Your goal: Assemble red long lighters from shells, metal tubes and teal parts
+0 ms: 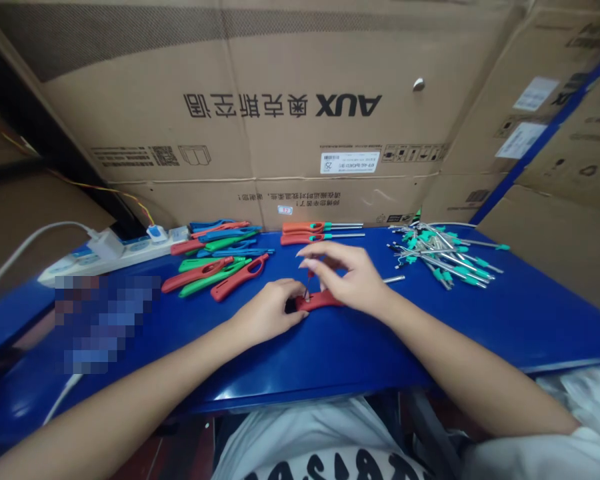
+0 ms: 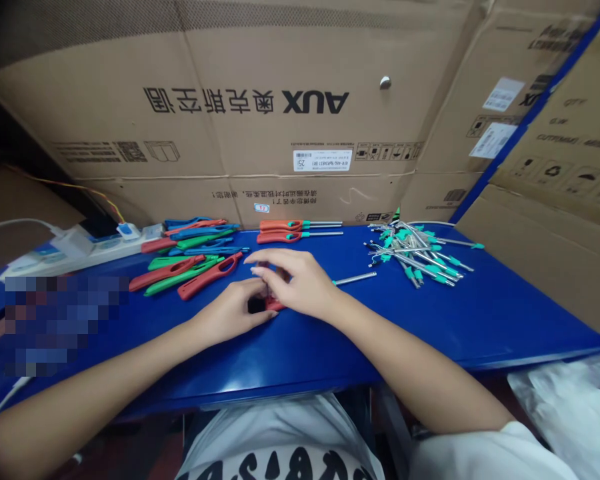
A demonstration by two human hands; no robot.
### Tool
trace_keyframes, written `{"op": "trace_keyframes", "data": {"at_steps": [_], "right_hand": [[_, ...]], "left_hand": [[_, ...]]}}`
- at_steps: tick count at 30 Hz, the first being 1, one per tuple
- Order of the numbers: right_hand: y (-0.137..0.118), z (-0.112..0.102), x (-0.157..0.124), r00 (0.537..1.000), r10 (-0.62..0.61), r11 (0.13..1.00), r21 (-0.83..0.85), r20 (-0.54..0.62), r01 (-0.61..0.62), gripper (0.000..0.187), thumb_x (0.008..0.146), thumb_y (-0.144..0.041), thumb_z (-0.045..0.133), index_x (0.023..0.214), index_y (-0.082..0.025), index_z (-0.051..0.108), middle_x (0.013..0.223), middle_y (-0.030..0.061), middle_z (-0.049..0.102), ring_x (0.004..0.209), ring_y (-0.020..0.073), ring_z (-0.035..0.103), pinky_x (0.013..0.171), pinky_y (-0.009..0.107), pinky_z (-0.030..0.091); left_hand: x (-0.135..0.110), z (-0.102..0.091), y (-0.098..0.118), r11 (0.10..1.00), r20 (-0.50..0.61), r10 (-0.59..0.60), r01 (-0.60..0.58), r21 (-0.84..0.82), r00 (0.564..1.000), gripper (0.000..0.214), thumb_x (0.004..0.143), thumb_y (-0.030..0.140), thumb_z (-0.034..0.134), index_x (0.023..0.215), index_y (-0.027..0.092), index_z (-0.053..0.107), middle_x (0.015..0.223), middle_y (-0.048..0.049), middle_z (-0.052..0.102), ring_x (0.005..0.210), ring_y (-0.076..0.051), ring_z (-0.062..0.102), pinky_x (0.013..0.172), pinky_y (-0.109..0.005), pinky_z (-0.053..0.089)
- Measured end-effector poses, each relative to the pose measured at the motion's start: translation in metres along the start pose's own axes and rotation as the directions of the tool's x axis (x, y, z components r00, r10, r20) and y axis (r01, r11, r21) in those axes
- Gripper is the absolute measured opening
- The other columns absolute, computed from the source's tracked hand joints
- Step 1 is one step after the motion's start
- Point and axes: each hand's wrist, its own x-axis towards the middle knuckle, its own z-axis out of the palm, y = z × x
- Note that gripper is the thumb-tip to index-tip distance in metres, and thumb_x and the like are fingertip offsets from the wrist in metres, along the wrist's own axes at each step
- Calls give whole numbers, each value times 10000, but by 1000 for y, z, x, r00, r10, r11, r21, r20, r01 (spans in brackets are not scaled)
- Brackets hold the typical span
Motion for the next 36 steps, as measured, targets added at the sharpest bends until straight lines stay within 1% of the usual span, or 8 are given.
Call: {"op": "trace_keyframes", "data": {"at_steps": [3,7,9,12,16,20,28,36], "right_hand": [[13,-28,5,985,67,998,11,-159,-66,211,980,-321,573,1093,-184,687,912,36,763,507,95,630,528,233,546],[54,-80,-3,965,-79,874,-482,-248,-52,183,950,-284,575,1031,-197,714,995,91,765,777,197,713,781,355,587],[78,-100,-13,971,1,808,-571,-238,-141,193,939,-263,551,1011,-183,711,943,96,764,789,218,714,784,365,579],[106,-115,-24,922,184,753,-554,-340,-354,205,905,-243,549,993,-158,712,811,86,746,690,212,698,713,342,566],[119,-120,-27,888,351,665,-589,-296,-459,189,855,-176,557,930,-152,729,869,107,753,806,239,708,816,366,552],[118,-122,-26,850,487,568,-667,-200,-482,189,838,-126,563,907,-126,739,964,139,735,890,249,686,883,367,524],[112,-114,-29,768,624,465,-724,-140,-510,162,829,-99,592,928,-125,718,1019,140,621,1039,244,617,980,319,468],[110,-104,-39,637,771,422,-749,0,-511,174,816,-114,628,983,-150,667,1075,111,538,832,169,608,915,272,481]], "left_hand": [[-2,-17,-1,993,67,-21,13,121,997,136,804,132,668,926,188,645,943,-50,703,859,-210,671,773,-318,526],[-6,-27,1,958,86,-27,1,286,996,139,837,199,676,969,214,635,977,-53,691,915,-240,665,805,-340,521],[-6,-25,4,949,96,-33,1,317,995,187,872,276,682,1042,218,629,1030,-67,693,955,-254,671,840,-357,529],[1,-17,4,942,154,-17,-36,333,988,229,932,246,615,1157,207,607,1109,-93,696,1024,-261,676,887,-374,536],[23,-18,-11,924,174,96,-152,352,980,293,955,195,564,1246,194,603,1202,-116,690,1120,-262,653,956,-385,525],[57,-36,-39,908,86,156,-177,381,984,307,953,212,557,1243,163,643,1209,-134,711,1125,-262,665,990,-399,520],[117,-55,-84,890,-94,161,-103,444,983,291,926,258,571,1152,152,721,1148,-132,745,1075,-290,687,963,-422,533],[138,-46,-100,874,-38,163,-127,469,986,269,915,231,570,1104,151,745,1074,-134,746,1005,-279,692,918,-395,539]]}}
